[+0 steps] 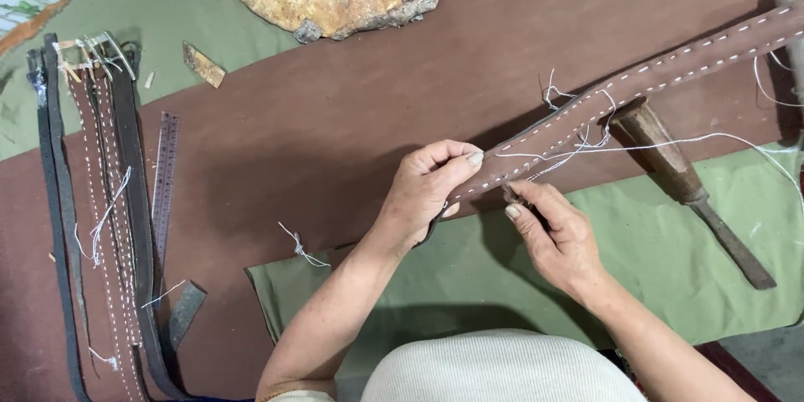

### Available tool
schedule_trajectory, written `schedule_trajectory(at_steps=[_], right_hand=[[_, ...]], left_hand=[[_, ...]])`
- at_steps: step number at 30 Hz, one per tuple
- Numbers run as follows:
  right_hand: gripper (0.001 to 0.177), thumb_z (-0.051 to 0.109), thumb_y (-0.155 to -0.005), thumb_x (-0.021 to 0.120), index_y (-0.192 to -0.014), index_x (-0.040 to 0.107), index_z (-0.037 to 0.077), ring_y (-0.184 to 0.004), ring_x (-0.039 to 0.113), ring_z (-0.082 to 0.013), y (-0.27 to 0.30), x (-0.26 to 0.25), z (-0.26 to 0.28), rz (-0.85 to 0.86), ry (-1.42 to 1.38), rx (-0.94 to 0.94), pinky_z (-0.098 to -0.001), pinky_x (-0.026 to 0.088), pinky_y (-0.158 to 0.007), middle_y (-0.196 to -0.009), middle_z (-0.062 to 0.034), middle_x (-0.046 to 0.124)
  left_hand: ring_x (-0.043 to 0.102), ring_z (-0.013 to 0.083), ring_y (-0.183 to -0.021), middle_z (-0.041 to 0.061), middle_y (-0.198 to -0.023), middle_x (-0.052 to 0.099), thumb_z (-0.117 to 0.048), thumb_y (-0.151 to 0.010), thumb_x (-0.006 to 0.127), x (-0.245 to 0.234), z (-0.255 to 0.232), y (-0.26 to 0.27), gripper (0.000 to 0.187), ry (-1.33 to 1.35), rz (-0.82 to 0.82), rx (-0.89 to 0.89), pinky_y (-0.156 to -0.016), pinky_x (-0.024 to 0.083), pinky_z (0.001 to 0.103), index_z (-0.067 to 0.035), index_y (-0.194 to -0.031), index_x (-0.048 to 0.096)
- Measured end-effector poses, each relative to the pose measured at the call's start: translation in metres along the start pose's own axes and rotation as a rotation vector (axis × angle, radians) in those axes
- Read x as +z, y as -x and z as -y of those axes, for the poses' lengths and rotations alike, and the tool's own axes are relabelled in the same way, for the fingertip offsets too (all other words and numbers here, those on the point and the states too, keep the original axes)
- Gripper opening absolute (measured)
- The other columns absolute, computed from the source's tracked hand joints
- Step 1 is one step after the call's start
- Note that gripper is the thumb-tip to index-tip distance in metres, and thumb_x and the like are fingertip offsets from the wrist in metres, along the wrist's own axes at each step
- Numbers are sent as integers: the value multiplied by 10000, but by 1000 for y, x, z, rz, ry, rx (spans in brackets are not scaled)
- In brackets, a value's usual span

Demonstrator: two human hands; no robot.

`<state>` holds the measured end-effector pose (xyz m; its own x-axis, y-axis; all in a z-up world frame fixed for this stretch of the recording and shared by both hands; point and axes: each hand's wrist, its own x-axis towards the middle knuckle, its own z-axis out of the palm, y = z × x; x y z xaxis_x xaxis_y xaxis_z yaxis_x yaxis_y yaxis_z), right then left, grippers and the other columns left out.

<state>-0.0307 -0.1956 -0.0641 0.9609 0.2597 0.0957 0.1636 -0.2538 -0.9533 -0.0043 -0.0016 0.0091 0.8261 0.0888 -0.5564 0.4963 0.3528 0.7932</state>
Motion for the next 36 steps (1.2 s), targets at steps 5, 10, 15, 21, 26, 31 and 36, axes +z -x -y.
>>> schedule_trajectory(at_steps=[5,10,15,21,26,31,36], right_hand=[[215,71,-959,699,-1167,727,28,-830,711,-274,4,6,-5,-52,-19,-90,-425,563,-759,-933,-133,696],[207,20,-934,711,-1138,733,-9,-831,707,-282,4,9,-6,-116,-55,-175,-426,573,-784,-933,-143,696],[165,-22,-942,690,-1103,726,-33,-874,689,-285,-10,20,-3,-161,-106,-271,-453,568,-833,-984,-152,672],[80,1,-998,659,-1050,718,-11,-943,673,-260,-21,27,-9,-190,-130,-337,-472,552,-864,-1020,-154,661],[219,-45,-967,649,-1176,698,-3,-1254,597,-232,-14,8,4,-76,-275,-278,-458,490,-1067,-1274,-138,667],[517,-6,-859,625,-1371,599,-70,-1205,546,-172,-17,-23,31,41,-502,21,-456,496,-1048,-1268,-151,666],[494,372,-1015,565,-1229,681,-58,-1283,603,-288,-25,-17,34,94,-828,-7,-502,444,-1135,-1243,-238,708]], left_hand=[[460,50,-471,13,-650,452,-80,-902,719,-1,1,5,118,84,59,-18,-355,361,161,-6,-988,749],[445,47,-465,15,-653,468,-87,-908,714,3,-13,24,121,116,83,-12,-350,364,167,-10,-994,747],[433,44,-445,9,-636,442,-63,-917,696,8,-12,35,114,164,110,66,-345,363,164,17,-990,731],[483,57,-459,53,-610,495,16,-947,690,5,18,23,62,40,136,335,-377,400,180,45,-975,737],[499,55,-481,61,-616,533,30,-931,694,9,24,25,57,-54,127,400,-385,421,217,38,-959,743],[506,56,-507,52,-642,533,9,-937,707,9,28,22,47,-35,133,391,-403,449,224,31,-964,739],[525,64,-493,51,-631,547,-6,-934,714,15,37,23,36,-64,154,376,-397,472,227,26,-944,727]])
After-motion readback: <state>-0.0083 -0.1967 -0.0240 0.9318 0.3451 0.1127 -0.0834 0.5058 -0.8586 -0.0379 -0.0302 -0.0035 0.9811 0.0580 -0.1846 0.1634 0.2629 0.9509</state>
